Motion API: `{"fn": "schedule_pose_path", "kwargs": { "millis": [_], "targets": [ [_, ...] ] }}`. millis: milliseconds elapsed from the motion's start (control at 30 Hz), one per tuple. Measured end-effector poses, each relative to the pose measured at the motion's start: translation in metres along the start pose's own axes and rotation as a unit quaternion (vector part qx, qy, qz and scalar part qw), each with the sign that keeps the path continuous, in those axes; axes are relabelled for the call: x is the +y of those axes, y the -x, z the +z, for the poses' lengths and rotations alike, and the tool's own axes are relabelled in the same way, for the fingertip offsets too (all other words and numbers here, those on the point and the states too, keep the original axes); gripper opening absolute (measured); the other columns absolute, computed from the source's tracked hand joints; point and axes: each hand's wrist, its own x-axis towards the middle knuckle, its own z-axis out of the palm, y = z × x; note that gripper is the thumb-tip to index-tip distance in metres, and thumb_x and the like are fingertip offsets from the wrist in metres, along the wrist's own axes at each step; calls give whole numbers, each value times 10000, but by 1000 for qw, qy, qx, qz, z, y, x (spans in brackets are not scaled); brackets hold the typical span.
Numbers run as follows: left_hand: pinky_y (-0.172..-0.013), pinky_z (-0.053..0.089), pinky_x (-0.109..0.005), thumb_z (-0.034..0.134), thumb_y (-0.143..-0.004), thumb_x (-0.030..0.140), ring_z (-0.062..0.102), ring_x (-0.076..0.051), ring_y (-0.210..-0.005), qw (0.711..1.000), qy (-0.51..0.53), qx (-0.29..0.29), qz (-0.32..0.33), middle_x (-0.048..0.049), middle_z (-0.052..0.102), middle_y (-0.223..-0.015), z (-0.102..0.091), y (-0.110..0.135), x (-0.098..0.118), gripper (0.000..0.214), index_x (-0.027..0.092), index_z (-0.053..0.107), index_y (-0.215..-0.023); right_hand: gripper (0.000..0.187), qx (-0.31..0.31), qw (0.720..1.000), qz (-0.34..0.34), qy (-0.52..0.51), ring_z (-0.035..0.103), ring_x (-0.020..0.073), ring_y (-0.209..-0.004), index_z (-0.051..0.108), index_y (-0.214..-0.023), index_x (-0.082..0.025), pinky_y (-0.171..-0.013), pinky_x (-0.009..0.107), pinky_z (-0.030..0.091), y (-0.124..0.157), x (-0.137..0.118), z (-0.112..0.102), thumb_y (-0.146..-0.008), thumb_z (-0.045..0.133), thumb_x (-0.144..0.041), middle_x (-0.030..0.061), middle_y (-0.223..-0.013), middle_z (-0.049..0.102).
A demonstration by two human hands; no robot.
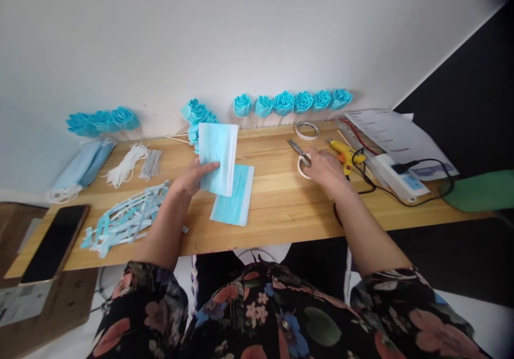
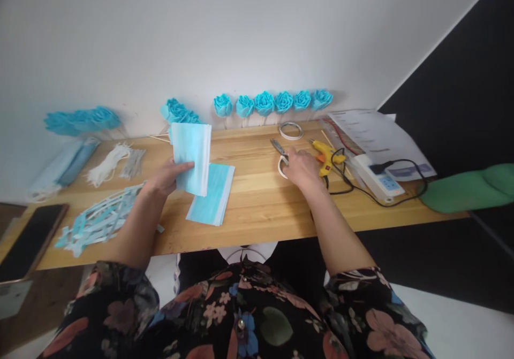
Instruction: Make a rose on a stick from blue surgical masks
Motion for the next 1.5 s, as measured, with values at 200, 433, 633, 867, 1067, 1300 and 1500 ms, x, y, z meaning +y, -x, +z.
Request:
{"fn": "schedule_pose_path", "kwargs": {
  "millis": [200,433,633,867,1067,1300,1500],
  "targets": [
    [-664,616,-327,973,-556,357,733,-227,-728,999,2,-55,-3,-93,797,-923,-2,0,-4,565,149,713,-1013,620,37,829,-27,-557,700,217,-817,571,-1348,-293,-702,370,590,-13,-23,-20,-773,775,-399,13,-930,701],
    [-631,586,-316,986,-542,373,714,-215,-686,993,1,-102,-51,-98,791,-879,-2,5,-2,556,135,732,-976,554,-128,605,-85,-781,707,200,-745,654,-1089,-233,-653,380,628,-15,-84,-33,-736,824,-625,23,-833,709],
    [-664,588,-311,981,-560,383,714,-200,-706,989,-9,-133,-59,-102,793,-947,-1,8,-1,583,136,731,-1024,678,-165,583,-94,-790,662,135,-686,602,-1104,-258,-643,305,602,-21,-104,-7,-585,962,-503,-42,-794,669],
    [-685,584,-328,965,-602,392,719,-208,-728,982,-41,-167,-84,-120,795,-998,2,10,-4,606,122,726,-1089,701,-184,620,-116,-754,612,105,-560,558,-1086,-257,-496,231,505,-3,-111,1,-552,975,-435,-75,-741,637],
    [-666,579,-312,929,-632,484,718,-219,-738,988,19,-143,-58,-86,792,-921,5,6,-6,575,144,743,-1058,648,-161,618,-99,-763,626,114,-583,557,-1055,-253,-531,244,539,3,-119,8,-567,957,-403,-83,-724,619],
    [-894,583,-390,767,-831,379,722,-272,-1030,980,158,-122,0,-120,769,-1099,38,9,-12,296,172,751,-1042,561,19,596,-34,-802,636,116,-665,486,-1046,-290,-661,271,582,4,-130,10,-677,857,-492,-78,-799,605],
    [-843,551,-353,881,-747,432,694,-219,-948,972,128,-192,40,-141,714,-1240,61,19,-26,453,166,768,-1096,524,58,672,-48,-737,592,134,-685,517,-1076,-295,-619,267,527,14,-135,15,-706,831,-493,-54,-799,566]
  ]
}}
